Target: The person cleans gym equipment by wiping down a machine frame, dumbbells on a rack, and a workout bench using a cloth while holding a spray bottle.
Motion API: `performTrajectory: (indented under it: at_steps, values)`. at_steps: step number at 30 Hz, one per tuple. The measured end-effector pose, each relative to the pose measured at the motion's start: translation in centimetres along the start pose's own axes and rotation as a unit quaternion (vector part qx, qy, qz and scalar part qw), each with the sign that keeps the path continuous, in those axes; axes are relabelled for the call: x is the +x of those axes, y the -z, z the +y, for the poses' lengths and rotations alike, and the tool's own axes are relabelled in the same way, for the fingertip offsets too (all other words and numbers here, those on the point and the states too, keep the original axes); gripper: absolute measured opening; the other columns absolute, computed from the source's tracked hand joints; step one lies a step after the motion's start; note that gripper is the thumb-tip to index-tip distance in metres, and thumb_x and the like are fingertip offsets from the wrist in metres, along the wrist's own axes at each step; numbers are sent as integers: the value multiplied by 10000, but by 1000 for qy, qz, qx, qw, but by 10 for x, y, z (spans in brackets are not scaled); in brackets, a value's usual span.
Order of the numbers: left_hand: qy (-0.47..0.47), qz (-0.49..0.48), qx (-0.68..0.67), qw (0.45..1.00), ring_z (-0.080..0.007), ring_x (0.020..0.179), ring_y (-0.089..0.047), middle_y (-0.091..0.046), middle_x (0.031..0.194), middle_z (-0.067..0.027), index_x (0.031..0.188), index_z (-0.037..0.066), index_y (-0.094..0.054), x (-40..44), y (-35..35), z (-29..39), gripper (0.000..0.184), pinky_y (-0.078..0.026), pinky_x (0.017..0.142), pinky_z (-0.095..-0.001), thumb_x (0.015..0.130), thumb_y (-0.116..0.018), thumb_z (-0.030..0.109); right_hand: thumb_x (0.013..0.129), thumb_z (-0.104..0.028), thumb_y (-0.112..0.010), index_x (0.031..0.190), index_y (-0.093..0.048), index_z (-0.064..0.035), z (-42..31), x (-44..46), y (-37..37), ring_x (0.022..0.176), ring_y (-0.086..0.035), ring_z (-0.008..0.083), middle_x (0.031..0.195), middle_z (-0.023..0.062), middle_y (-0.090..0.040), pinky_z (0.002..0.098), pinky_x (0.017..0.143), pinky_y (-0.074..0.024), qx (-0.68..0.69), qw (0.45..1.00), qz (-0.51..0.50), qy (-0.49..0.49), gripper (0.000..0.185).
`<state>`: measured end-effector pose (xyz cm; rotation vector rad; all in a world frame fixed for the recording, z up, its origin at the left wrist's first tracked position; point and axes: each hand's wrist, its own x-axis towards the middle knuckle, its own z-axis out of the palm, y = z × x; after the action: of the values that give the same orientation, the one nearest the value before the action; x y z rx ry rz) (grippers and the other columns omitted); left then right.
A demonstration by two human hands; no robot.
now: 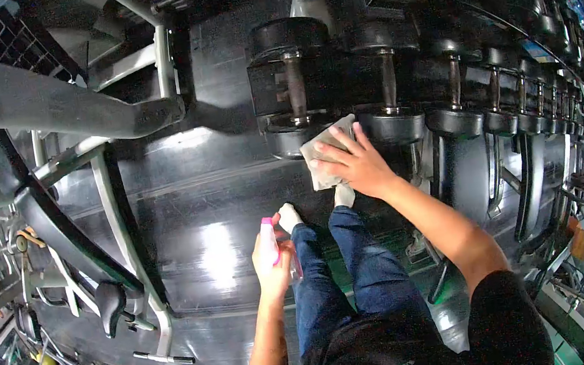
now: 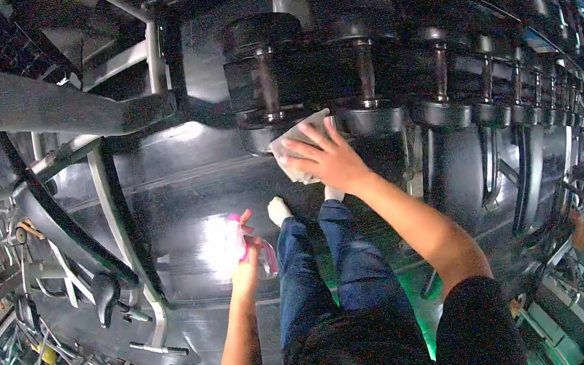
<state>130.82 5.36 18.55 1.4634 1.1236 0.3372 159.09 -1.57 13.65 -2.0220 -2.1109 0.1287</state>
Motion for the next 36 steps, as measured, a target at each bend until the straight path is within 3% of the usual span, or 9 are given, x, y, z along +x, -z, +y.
performTrajectory:
  at_steps: [8, 13, 17, 20, 30, 32, 33, 35, 36]
  values:
    - [17, -19, -107, 994, -78, 718, -480, -567, 1106, -54, 1263, 9, -541, -10, -1, 0, 520, -451, 680, -230, 748, -550, -67, 883, -271, -536, 1163, -676, -154, -70, 122, -18, 1359, -395, 281, 1372, 25, -553, 601, 1094, -265, -103, 994, -16, -22, 334]
    - [20, -43, -45, 998, -89, 728, -494, -596, 1148, -66, 1237, 0, -548, -10, 5, 16, 495, -470, 690, -249, 747, -553, -64, 889, -233, -550, 1120, -700, -101, -86, 178, -54, 1227, -528, 343, 1192, 99, -670, 632, 1064, -268, -273, 887, -369, 43, 305]
    - [10, -8, -65, 998, -108, 780, -532, -631, 1176, -88, 1146, 10, -580, -15, 4, 16, 420, -485, 729, -257, 734, -623, -63, 865, -201, -573, 1028, -725, -121, -85, 184, -100, 1145, -581, 332, 1071, 84, -707, 590, 1079, -280, -296, 880, -371, 21, 237]
    - [16, 5, -91, 996, -106, 781, -530, -625, 1097, -73, 1203, 21, -589, -18, 7, 11, 480, -483, 732, -250, 732, -620, -65, 836, -192, -571, 908, -697, -115, -86, 158, -71, 1194, -562, 278, 1065, 117, -685, 528, 1115, -285, -129, 984, -116, -31, 165]
    - [41, -6, -74, 996, -94, 768, -523, -600, 990, -46, 1217, 30, -603, -16, 18, 17, 484, -474, 726, -238, 741, -611, -52, 811, -113, -592, 1293, -576, -202, -39, 41, -7, 1385, -360, 257, 1475, 12, -436, 532, 1122, -280, 4, 981, 62, -185, 490]
    - [39, -9, -87, 995, -92, 762, -520, -597, 981, -44, 1206, 28, -604, -14, 14, 15, 471, -474, 716, -239, 742, -604, -56, 868, -81, -572, 1292, -552, -87, -41, 43, -17, 1290, -469, 329, 1413, 119, -495, 425, 1068, -374, 299, 843, 283, -347, 425]
    - [38, -10, -100, 994, -89, 756, -517, -594, 971, -42, 1194, 26, -606, -13, 12, 13, 459, -473, 707, -240, 743, -598, -60, 868, -81, -572, 1292, -552, -87, -38, 43, -28, 1290, -469, 329, 1413, 119, -495, 425, 1068, -374, 299, 842, 284, -348, 425]
    - [36, -23, -104, 994, -88, 755, -515, -582, 951, -37, 1190, 27, -606, -11, 6, 10, 459, -473, 698, -241, 741, -590, -68, 948, -148, -528, 1261, -537, 8, -29, 46, -48, 1154, -573, 342, 1288, 204, -575, 332, 955, -443, 481, 618, 273, -558, 350]
    - [34, -31, -111, 993, -86, 755, -514, -570, 931, -32, 1186, 28, -607, -11, 3, 10, 460, -474, 689, -242, 739, -583, -77, 985, -276, -511, 1234, -541, 36, -26, 51, -50, 1081, -610, 299, 1178, 198, -633, 324, 898, -447, 473, 617, 324, -538, 400]
